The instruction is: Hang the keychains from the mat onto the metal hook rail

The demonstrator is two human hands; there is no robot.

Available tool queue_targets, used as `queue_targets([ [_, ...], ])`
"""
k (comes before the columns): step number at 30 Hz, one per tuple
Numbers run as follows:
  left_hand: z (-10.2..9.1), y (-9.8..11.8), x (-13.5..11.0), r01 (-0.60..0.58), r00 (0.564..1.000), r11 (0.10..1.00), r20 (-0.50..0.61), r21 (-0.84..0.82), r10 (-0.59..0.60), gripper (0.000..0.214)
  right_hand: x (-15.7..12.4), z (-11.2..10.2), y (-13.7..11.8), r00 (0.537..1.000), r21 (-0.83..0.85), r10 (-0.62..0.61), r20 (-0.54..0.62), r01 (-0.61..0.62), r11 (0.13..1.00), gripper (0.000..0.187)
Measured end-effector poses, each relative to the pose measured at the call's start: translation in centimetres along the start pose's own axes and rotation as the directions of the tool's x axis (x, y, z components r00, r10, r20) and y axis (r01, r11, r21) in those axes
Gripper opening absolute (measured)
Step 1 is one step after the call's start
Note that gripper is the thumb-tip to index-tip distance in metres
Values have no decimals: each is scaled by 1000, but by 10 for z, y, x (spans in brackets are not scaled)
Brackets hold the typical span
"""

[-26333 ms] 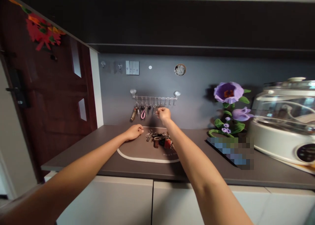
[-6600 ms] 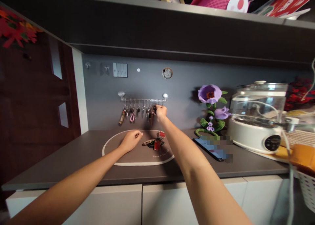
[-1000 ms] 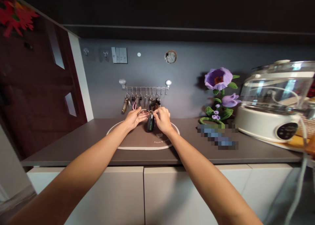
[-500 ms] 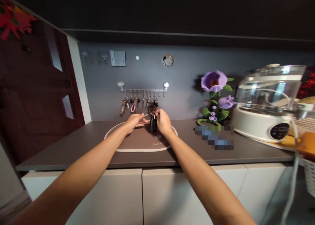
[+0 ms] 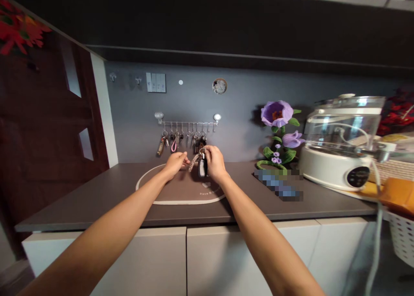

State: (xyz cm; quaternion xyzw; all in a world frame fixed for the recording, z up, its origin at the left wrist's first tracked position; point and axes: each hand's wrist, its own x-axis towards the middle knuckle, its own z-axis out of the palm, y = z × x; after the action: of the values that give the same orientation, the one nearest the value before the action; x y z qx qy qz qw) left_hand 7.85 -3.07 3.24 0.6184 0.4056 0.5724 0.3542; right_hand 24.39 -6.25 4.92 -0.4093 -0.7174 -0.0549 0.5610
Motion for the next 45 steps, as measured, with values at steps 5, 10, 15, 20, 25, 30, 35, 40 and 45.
queue_targets([
  [5,-1,-5,4,-120,991,989,-51,83,124,30,5,-4,-2,999,79,45,12,-46,996,24],
  [10,-2,-4,3,-217,968,965,-98,145,233,26,12,-3,1,998,101,60,20,-61,993,23],
  [15,-4,-6,4,-230,956,972,-174,56,236,19,24,-7,2,993,170,113,-40,-105,980,23],
  [20,-5,-8,1,-269,941,949,-164,164,295,19,44,-9,4,972,319,225,-69,-192,928,26],
  [25,-2,-5,-6,-326,920,853,-71,408,386,26,69,-4,23,961,346,261,-91,-216,913,23],
  [30,1,-7,-8,-346,909,786,-24,512,415,25,92,5,45,947,311,305,-101,-261,914,18],
  [35,2,-10,-7,-358,903,756,-2,548,429,25,109,9,53,911,344,400,-98,-346,873,17],
  [40,3,-11,-6,-357,905,744,14,564,424,25,124,15,58,890,276,425,-163,-373,886,15],
  [45,3,-15,-5,-351,909,749,12,562,417,24,133,22,67,874,179,435,-216,-403,898,13],
])
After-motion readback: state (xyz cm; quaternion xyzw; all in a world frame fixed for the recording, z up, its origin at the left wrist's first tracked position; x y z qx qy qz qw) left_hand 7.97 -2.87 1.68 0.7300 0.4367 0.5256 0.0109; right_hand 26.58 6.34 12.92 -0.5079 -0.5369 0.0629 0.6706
